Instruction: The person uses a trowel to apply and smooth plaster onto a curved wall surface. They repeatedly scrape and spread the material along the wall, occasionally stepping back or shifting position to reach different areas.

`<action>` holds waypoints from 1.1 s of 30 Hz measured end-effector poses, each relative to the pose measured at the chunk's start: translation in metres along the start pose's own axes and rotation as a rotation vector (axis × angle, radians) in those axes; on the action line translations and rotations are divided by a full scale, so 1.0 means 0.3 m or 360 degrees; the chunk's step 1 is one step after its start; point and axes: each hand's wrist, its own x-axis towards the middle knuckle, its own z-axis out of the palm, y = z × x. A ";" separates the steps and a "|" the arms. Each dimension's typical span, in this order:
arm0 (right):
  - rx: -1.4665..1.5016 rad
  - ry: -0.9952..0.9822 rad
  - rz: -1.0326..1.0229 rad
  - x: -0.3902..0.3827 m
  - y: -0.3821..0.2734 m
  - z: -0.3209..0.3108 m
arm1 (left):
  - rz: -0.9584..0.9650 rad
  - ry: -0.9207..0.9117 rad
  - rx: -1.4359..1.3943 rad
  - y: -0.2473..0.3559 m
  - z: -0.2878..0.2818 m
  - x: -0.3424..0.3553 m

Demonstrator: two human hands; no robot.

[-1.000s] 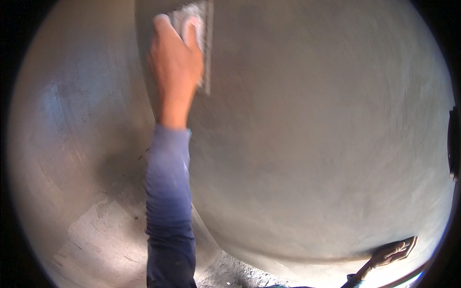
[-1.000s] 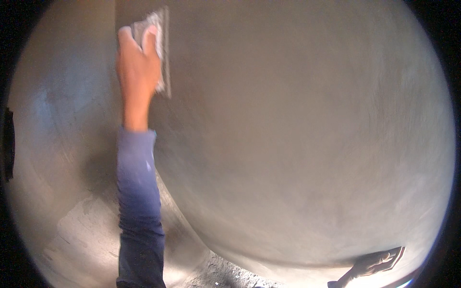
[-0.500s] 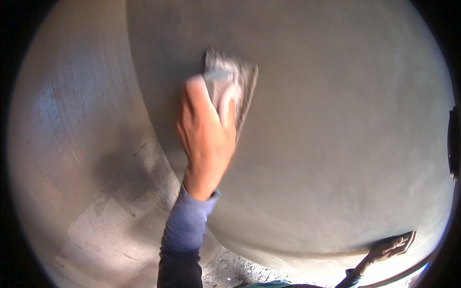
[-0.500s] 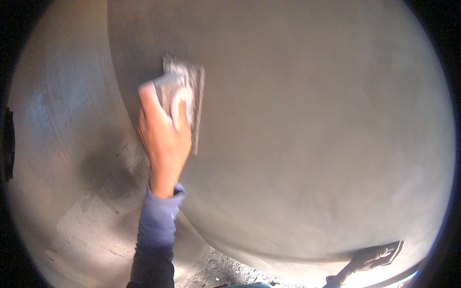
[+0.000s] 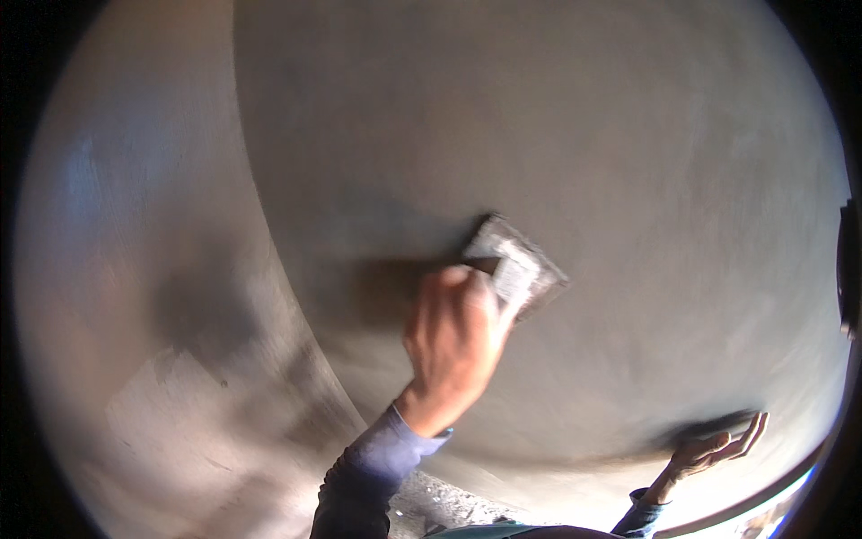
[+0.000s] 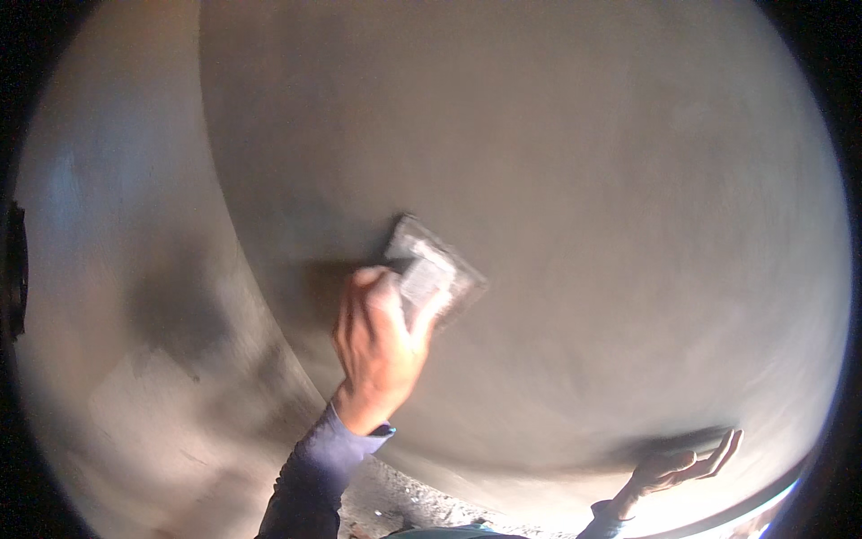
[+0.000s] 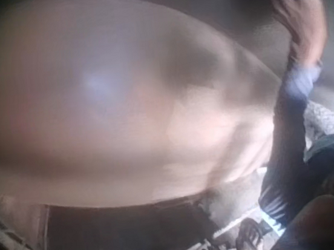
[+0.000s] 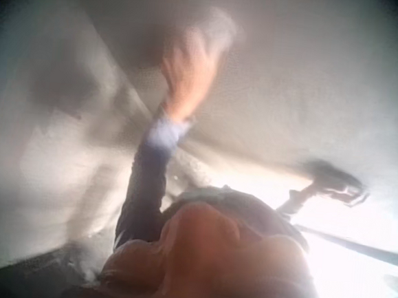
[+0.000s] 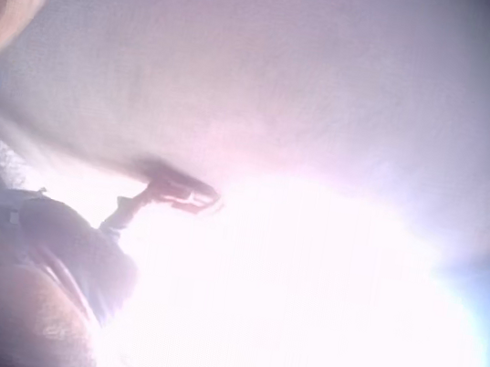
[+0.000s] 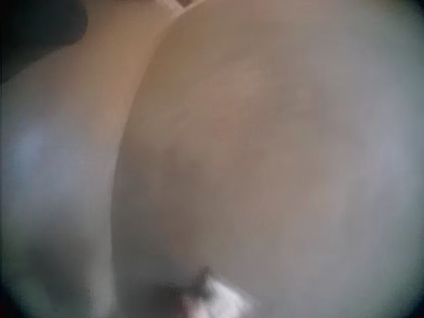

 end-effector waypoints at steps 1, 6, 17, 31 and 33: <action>0.0039 0.0010 -0.0136 0.087 0.015 0.041 | -0.0209 0.0002 0.0083 -0.006 0.014 0.052; 0.0205 0.0137 -0.0461 0.111 -0.088 -0.059 | -0.0720 0.0384 0.0039 -0.351 -0.057 0.279; 0.0380 -0.0188 -0.0628 -0.032 -0.173 -0.102 | -0.1751 -0.0078 -0.0116 0.134 0.080 -0.955; 0.0310 -0.0255 -0.0886 -0.067 -0.213 -0.156 | -0.1489 0.0200 0.0044 0.072 0.039 -1.059; 0.0297 -0.0223 -0.0842 -0.067 -0.236 -0.114 | -0.1833 0.0383 -0.0062 -0.206 0.036 -0.954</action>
